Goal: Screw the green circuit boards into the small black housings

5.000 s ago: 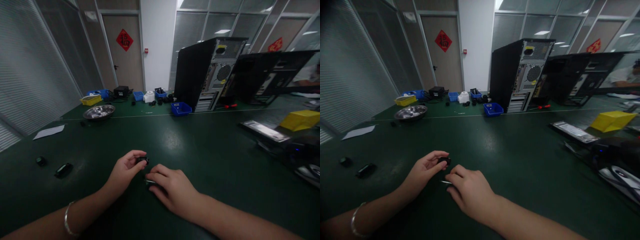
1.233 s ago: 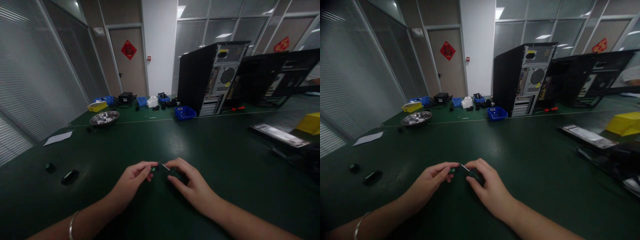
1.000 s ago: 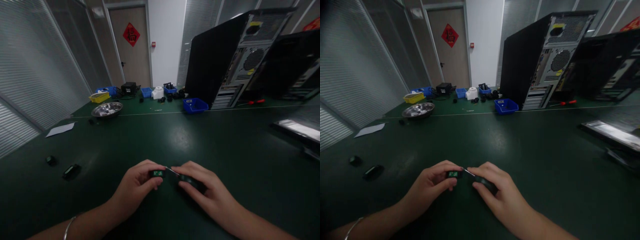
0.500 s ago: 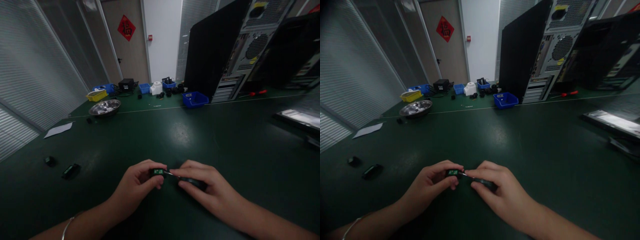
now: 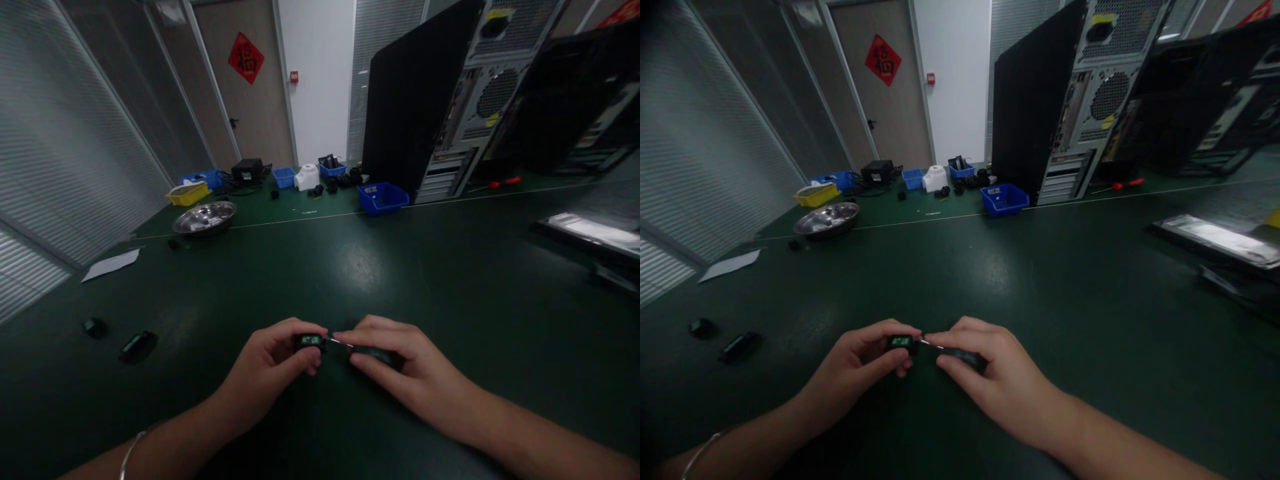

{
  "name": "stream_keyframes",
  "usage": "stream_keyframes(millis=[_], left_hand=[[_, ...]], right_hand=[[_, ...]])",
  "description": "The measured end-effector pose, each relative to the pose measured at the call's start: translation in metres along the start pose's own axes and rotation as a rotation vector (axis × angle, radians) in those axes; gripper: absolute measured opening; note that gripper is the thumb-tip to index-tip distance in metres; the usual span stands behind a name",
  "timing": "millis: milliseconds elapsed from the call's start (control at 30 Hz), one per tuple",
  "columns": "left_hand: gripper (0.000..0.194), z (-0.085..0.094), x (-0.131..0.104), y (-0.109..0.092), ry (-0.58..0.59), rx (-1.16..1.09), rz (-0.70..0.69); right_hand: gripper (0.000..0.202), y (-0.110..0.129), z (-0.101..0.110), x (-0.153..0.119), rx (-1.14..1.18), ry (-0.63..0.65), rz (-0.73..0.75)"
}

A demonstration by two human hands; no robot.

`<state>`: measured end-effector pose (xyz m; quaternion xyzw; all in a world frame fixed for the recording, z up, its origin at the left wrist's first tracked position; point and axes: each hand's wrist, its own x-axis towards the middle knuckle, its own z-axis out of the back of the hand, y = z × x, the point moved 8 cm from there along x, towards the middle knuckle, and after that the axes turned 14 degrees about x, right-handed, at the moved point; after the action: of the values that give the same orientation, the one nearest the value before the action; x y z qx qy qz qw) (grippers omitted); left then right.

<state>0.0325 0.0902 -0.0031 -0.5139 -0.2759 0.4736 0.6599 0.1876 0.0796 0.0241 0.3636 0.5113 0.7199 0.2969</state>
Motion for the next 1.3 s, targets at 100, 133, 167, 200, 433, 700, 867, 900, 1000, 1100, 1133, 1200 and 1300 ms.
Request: stream_keyframes(millis=[100,133,167,200,433,700,867,900,1000,1100,1133,1200,1300], left_hand=[[0.020,0.000,0.000,0.000,0.004,0.001,-0.017],[0.020,0.000,0.000,-0.001,0.006,0.000,-0.023],[0.020,0.000,0.000,-0.001,0.007,0.000,-0.028],[0.020,0.000,0.000,-0.001,0.008,0.003,-0.030],[0.021,0.000,0.001,-0.004,-0.005,0.001,-0.037],[0.024,0.000,-0.001,-0.002,-0.001,0.035,-0.060],[0.023,0.000,-0.001,-0.006,-0.009,0.064,-0.052],[0.023,0.000,-0.001,-0.006,-0.012,0.066,-0.055],[0.023,0.001,-0.001,-0.007,-0.038,0.080,-0.057],[0.024,0.000,-0.003,-0.004,-0.044,0.072,-0.029],[0.024,0.000,-0.004,-0.003,-0.039,0.058,-0.014],[0.025,-0.002,-0.005,-0.002,-0.025,0.024,0.011],[0.024,-0.003,-0.005,-0.006,-0.024,-0.010,0.014]], right_hand=[[0.034,0.004,-0.001,-0.001,-0.010,0.000,0.047],[0.034,0.005,-0.002,-0.001,-0.018,0.004,0.068],[0.035,0.007,-0.002,-0.002,-0.027,0.003,0.088],[0.036,0.008,-0.002,-0.002,-0.034,-0.002,0.104],[0.039,0.007,-0.004,-0.003,-0.075,-0.001,0.089],[0.038,0.003,-0.007,-0.003,-0.113,0.007,0.042],[0.038,0.000,-0.008,-0.004,-0.124,0.011,0.028],[0.038,0.000,-0.007,-0.004,-0.122,0.011,0.027],[0.038,0.001,-0.007,-0.003,-0.107,0.011,0.031],[0.038,0.004,-0.007,-0.003,-0.094,0.016,0.024],[0.038,0.005,-0.007,-0.003,-0.089,0.020,0.021],[0.038,0.006,-0.007,-0.003,-0.082,0.027,0.025],[0.040,0.007,-0.009,-0.002,-0.071,0.031,0.055]])
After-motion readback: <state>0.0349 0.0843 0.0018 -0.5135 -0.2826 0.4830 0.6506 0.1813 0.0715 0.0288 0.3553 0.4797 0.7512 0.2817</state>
